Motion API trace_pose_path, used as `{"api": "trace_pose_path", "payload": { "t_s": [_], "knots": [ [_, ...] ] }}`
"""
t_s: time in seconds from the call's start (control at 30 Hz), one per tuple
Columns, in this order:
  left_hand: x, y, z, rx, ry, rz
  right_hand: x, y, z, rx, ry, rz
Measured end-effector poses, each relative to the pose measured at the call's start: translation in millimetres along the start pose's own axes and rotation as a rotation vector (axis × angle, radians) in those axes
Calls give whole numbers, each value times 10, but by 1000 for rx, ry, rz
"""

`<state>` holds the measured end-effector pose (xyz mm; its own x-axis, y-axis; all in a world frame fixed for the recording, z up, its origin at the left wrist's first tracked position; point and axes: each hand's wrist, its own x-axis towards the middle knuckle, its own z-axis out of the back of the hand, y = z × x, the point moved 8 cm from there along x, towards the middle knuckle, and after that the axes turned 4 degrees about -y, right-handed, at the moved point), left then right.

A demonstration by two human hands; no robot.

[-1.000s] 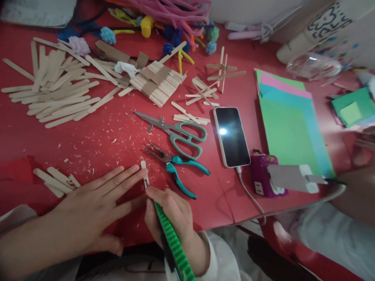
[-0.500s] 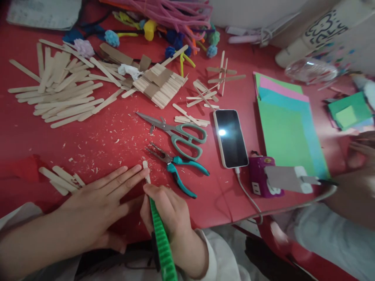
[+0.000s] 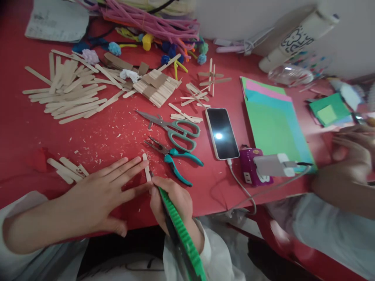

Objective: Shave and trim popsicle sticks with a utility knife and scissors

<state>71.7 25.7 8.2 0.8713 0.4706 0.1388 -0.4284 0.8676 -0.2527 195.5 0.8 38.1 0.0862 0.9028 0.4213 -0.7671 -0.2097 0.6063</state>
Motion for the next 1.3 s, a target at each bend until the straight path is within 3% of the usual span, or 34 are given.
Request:
{"api": "trace_pose_path", "payload": {
  "t_s": [0.27, 0.6, 0.93, 1.13, 1.3],
  "knots": [
    [-12, -12, -5, -16, 10, -14, 25, -36, -89, 139, 46, 3],
    [-21, 11, -56, -81, 52, 15, 39, -59, -161, 99, 93, -10],
    [-13, -3, -71, -101, 24, -4, 155, -17, -182, 107, 123, -23],
    [-4, 3, -74, -132, 28, 4, 137, -8, -215, 80, 204, -52],
    [3, 26, -62, -130, 40, 30, 98, -5, -225, 81, 147, -20]
  ]
}}
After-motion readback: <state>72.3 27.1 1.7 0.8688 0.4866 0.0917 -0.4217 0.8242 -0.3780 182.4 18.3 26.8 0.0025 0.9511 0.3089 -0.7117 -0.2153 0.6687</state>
